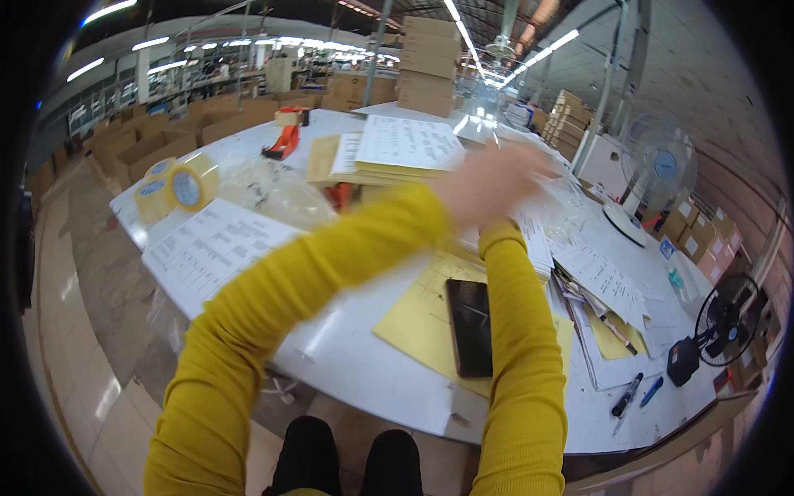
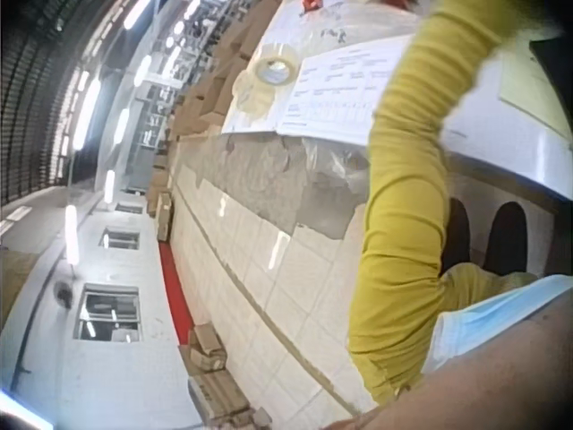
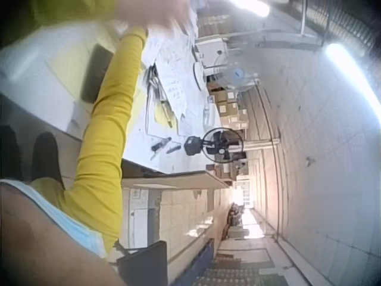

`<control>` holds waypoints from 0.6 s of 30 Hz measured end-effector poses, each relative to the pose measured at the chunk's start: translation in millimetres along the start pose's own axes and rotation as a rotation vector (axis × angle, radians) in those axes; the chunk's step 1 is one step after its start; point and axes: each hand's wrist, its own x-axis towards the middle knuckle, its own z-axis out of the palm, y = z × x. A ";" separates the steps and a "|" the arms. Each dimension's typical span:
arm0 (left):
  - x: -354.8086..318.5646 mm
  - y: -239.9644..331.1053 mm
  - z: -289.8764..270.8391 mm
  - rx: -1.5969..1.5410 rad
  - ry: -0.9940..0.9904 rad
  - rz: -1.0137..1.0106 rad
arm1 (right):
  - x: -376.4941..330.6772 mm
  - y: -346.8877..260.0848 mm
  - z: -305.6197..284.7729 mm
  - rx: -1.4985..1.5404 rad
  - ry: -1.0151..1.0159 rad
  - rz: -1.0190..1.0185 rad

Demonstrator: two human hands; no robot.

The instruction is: Organize and check a stack of documents on a desk.

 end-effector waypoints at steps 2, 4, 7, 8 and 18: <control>13.0 84.8 35.8 -0.354 0.014 0.575 | 22.9 32.3 -11.0 0.306 -0.111 -0.056; -54.8 252.3 165.6 -0.287 0.060 0.505 | -8.7 -28.6 -49.7 0.702 -0.302 -0.198; -134.1 357.8 206.7 -0.358 0.095 0.479 | -21.7 -27.3 -84.7 0.808 -0.126 -0.411; -153.3 340.3 150.5 -0.381 0.082 0.474 | -20.0 -17.0 -113.1 0.873 -0.093 -0.478; -186.0 419.1 147.8 -0.492 -0.002 0.562 | -146.0 -47.6 -273.7 1.375 -0.054 -0.760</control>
